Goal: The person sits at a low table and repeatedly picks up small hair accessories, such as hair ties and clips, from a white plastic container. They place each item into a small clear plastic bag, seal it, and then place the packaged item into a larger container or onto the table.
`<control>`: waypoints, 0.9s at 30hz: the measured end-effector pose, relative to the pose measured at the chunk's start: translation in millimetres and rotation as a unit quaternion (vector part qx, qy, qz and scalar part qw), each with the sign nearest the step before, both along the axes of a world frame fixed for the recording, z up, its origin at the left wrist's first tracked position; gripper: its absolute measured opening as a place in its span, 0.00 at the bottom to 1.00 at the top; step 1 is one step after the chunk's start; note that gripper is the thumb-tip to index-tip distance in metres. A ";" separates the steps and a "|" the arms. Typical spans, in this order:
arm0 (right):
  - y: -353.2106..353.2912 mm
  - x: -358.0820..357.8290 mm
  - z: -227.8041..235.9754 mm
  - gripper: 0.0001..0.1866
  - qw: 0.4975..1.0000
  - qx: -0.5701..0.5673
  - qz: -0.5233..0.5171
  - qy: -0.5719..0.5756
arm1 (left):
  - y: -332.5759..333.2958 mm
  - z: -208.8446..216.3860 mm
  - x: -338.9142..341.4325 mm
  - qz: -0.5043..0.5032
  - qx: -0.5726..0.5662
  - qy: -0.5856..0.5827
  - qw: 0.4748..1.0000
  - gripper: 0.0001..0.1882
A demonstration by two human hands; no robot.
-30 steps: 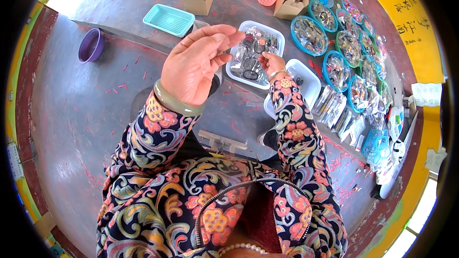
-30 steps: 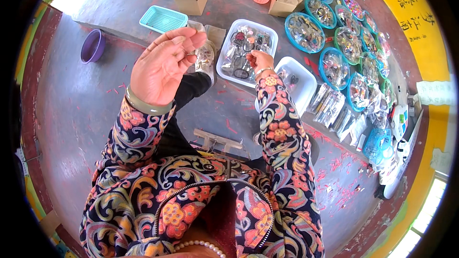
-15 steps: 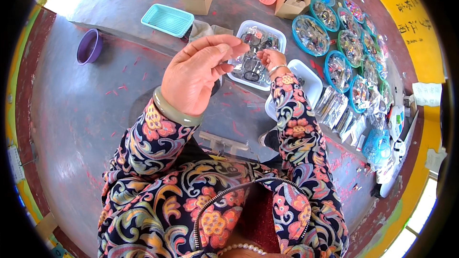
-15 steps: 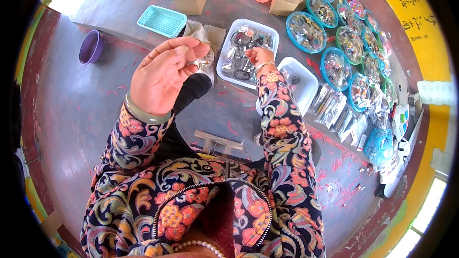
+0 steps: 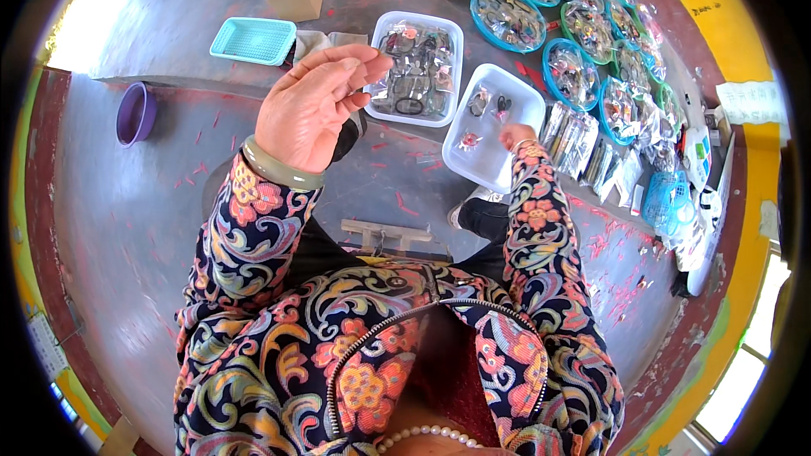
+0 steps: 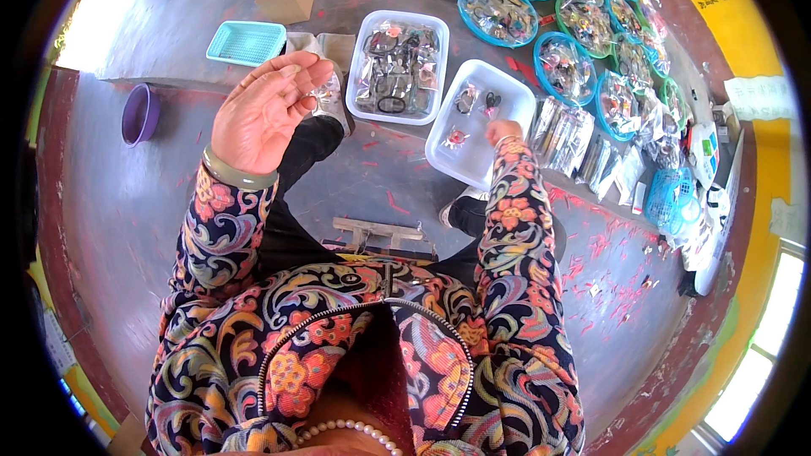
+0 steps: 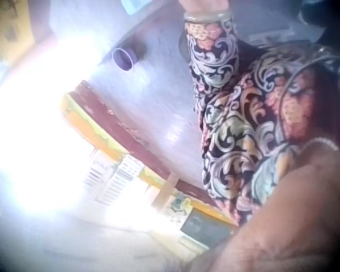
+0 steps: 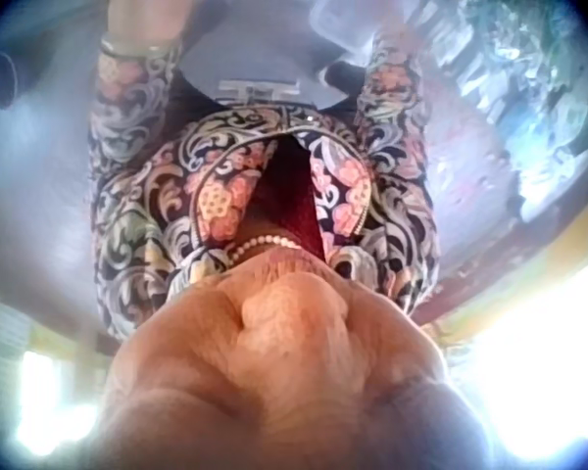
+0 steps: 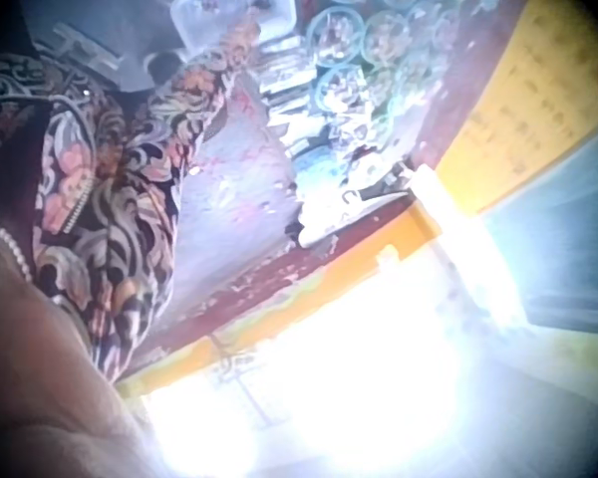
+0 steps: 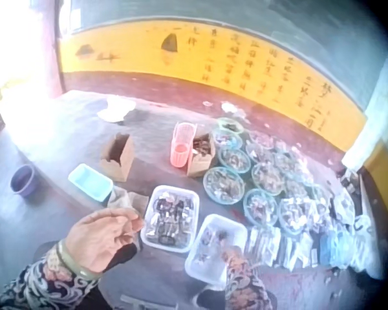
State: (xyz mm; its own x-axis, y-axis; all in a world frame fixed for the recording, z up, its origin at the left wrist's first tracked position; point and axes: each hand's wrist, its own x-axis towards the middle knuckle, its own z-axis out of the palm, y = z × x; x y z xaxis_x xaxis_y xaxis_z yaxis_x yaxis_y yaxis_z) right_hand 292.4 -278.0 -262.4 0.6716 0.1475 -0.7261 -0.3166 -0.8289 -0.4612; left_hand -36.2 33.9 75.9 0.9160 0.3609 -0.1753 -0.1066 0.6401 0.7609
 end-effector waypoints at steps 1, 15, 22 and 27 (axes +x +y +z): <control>25.0 -35.3 -1.6 0.12 0.995 0.035 -0.092 -0.024 | 0.1 -3.0 -1.5 0.008 0.012 0.012 1.000 0.15; 62.5 -90.6 -4.6 0.22 0.970 -0.122 0.113 -0.178 | -3.8 -7.5 10.2 -0.009 0.026 0.044 0.999 0.13; 52.5 -45.3 9.3 0.06 0.992 0.124 0.007 -0.011 | -4.7 -10.7 8.6 -0.008 0.026 0.048 0.998 0.13; 71.2 -35.3 130.9 0.03 0.923 0.370 -0.101 -0.004 | -12.9 -23.9 16.4 -0.041 0.017 0.071 0.996 0.11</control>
